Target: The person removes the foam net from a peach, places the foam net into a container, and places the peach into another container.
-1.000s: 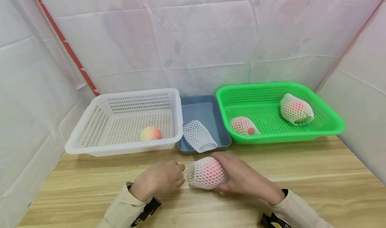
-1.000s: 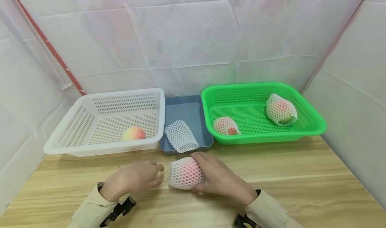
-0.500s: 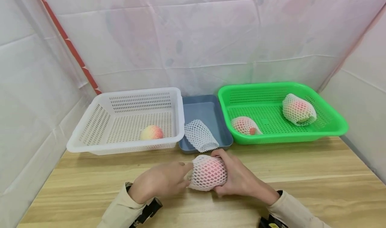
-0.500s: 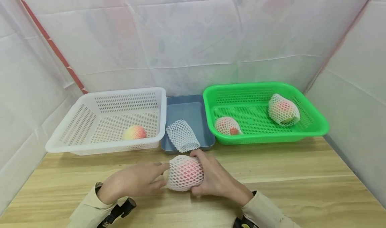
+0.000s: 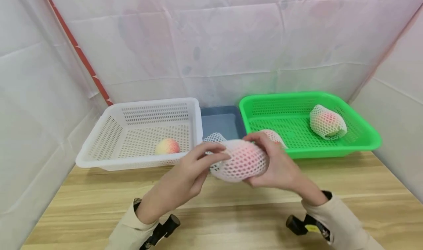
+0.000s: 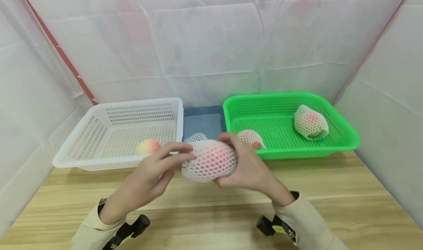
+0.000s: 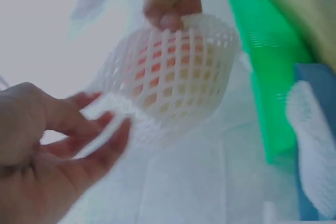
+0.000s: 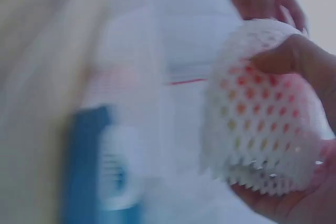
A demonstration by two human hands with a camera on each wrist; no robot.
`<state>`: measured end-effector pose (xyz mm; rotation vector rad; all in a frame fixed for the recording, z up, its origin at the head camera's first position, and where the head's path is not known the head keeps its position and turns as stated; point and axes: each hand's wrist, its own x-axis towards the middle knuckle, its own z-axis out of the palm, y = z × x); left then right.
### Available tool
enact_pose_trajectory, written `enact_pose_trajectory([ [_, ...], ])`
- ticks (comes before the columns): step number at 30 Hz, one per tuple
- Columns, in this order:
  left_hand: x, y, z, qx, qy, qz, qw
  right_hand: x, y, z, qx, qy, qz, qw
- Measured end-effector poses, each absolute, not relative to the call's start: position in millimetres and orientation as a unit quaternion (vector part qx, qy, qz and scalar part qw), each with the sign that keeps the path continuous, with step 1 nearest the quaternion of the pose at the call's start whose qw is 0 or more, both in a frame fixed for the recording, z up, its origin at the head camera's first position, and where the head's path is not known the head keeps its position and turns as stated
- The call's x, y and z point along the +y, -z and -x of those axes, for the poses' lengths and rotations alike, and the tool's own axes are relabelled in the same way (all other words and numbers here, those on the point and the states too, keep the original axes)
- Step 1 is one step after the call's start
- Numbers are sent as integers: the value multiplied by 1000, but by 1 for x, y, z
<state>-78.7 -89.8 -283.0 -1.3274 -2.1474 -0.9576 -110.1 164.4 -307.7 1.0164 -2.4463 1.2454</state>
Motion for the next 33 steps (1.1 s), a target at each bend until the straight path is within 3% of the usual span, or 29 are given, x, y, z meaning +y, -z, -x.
enact_pose_trajectory([
  [5, -88, 268, 93, -734, 414, 460, 280, 158, 270, 126, -818, -440, -354, 108],
  [12, -93, 258, 109, -725, 431, 426, 327, 150, 253, 138, -779, -525, -336, 65],
  [19, -97, 259, 114, -723, 451, 430, 299, 149, 252, 138, -780, -546, -302, 55],
  [33, -100, 258, 122, -744, 444, 427, 260, 147, 251, 144, -778, -535, -320, 75],
])
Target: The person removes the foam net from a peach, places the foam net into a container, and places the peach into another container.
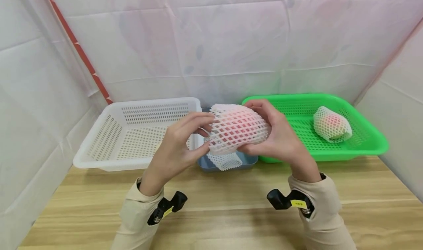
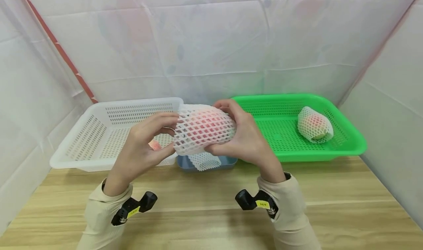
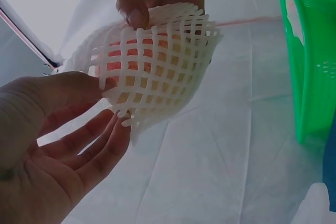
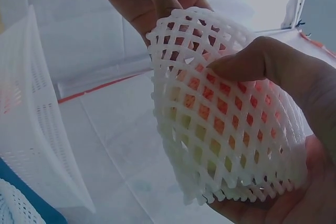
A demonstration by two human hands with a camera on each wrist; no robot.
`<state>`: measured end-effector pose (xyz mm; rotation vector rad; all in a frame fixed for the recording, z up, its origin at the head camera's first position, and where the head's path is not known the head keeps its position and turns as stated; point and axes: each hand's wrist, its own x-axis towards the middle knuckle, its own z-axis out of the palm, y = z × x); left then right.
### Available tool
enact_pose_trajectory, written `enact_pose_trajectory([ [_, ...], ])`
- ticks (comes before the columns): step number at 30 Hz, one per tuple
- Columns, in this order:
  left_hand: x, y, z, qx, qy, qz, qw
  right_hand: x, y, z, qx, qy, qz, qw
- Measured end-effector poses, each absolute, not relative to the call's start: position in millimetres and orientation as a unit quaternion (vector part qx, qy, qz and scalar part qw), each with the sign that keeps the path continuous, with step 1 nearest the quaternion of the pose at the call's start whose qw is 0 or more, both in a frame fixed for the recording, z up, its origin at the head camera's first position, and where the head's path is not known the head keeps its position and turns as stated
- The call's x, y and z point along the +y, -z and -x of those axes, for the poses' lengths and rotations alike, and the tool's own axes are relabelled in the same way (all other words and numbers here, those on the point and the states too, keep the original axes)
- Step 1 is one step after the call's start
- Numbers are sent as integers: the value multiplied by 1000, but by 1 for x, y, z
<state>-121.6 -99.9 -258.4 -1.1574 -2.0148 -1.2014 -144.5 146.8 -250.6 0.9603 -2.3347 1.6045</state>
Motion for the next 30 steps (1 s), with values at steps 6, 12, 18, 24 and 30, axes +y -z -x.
enact_pose_trajectory([
  [6, -100, 259, 122, -747, 450, 422, 249, 147, 249, 143, -780, -530, -325, 73],
  [12, -101, 260, 121, -758, 436, 415, 252, 142, 251, 143, -775, -522, -346, 88],
  [18, -101, 262, 122, -784, 396, 404, 256, 134, 252, 138, -769, -535, -337, 92],
  [24, -102, 262, 123, -790, 390, 394, 263, 130, 253, 136, -730, -577, -353, 97],
  [30, -101, 259, 121, -763, 439, 394, 267, 126, 254, 137, -686, -593, -401, 128],
])
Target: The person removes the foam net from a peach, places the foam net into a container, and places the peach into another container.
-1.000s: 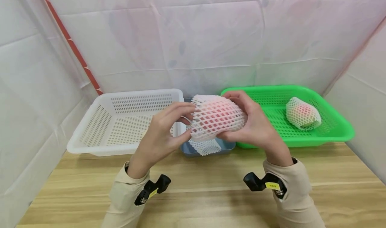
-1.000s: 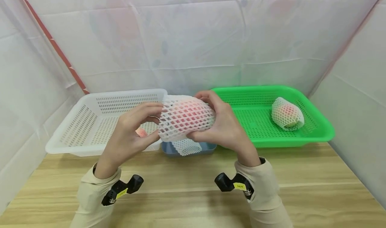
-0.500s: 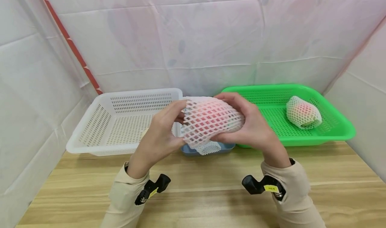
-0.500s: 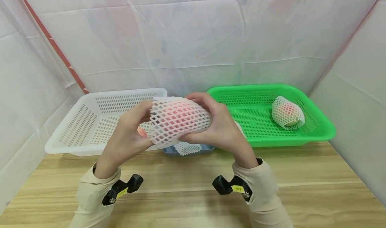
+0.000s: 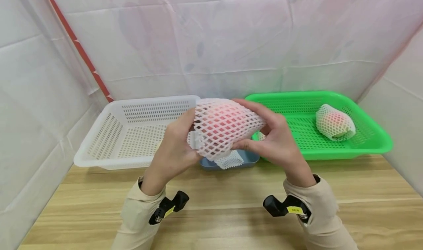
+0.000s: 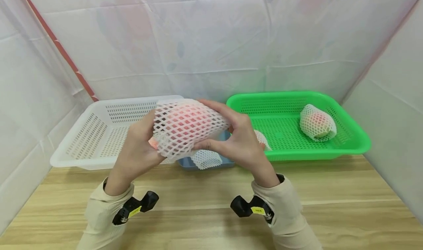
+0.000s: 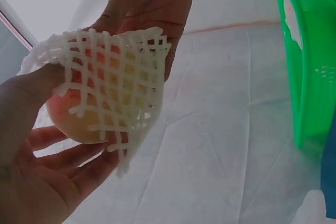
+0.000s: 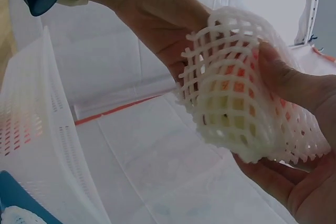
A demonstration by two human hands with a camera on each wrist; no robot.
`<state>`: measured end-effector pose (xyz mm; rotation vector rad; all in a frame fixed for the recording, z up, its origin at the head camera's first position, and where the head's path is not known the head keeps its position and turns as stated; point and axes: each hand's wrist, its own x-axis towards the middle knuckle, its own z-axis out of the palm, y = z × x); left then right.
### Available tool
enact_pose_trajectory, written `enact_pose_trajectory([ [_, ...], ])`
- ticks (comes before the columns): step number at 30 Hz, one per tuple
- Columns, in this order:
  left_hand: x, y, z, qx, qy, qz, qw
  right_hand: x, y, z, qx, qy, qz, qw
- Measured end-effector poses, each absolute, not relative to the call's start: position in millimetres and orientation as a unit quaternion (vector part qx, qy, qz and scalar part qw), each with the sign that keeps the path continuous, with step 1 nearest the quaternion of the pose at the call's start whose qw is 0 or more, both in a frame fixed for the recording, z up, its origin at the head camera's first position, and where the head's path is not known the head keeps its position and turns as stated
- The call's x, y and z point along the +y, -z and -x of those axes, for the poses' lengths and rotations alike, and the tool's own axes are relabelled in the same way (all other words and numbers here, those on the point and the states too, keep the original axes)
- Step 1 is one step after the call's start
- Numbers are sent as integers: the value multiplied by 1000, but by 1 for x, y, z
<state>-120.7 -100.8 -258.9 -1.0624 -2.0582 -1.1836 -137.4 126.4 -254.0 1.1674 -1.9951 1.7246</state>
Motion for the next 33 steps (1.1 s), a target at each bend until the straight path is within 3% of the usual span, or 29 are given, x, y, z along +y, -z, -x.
enact_pose_trajectory([
  [16, -97, 257, 120, -699, 541, 409, 225, 125, 253, 138, -644, -605, -434, 175],
  [26, -104, 253, 118, -711, 566, 350, 227, 131, 253, 140, -659, -617, -367, 224],
  [33, -108, 251, 117, -715, 578, 324, 224, 137, 251, 141, -678, -623, -320, 222],
])
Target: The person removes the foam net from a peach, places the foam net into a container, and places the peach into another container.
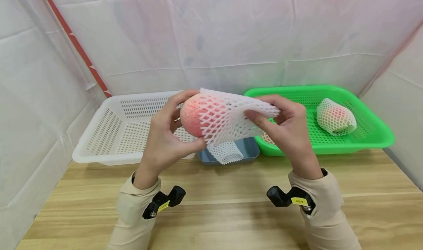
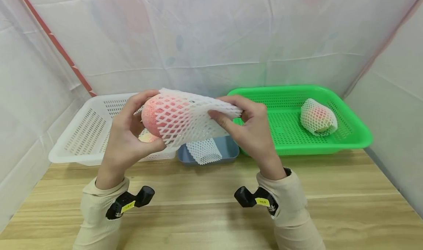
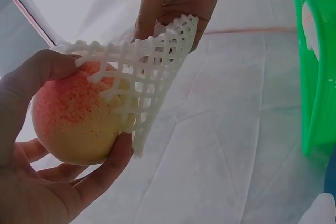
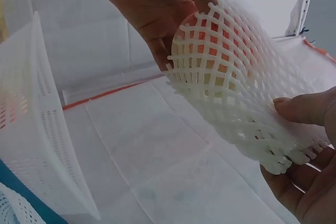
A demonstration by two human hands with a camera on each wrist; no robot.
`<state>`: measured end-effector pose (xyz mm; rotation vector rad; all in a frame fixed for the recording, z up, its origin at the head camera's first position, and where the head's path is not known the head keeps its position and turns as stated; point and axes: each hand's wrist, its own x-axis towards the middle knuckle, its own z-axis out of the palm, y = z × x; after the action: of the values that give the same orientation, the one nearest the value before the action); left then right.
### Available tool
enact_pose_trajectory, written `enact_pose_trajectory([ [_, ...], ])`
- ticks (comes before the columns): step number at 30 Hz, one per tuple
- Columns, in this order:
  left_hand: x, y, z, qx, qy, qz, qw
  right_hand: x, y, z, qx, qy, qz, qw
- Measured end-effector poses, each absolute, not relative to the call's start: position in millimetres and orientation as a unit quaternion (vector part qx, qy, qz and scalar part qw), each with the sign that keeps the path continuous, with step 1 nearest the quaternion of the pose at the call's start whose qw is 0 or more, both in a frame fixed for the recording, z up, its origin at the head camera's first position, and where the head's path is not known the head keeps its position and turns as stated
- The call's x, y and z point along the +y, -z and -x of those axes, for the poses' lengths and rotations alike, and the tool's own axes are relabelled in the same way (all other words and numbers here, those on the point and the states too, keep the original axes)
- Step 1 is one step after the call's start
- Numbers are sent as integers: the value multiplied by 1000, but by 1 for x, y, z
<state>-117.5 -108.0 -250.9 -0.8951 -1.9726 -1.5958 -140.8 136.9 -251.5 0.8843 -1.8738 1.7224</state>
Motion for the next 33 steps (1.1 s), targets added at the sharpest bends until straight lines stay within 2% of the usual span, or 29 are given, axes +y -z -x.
enact_pose_trajectory([
  [14, -111, 251, 118, -715, 573, 324, 236, 137, 251, 143, -663, -665, -281, 199],
  [33, -110, 250, 117, -726, 560, 315, 244, 140, 254, 150, -663, -676, -248, 204],
])
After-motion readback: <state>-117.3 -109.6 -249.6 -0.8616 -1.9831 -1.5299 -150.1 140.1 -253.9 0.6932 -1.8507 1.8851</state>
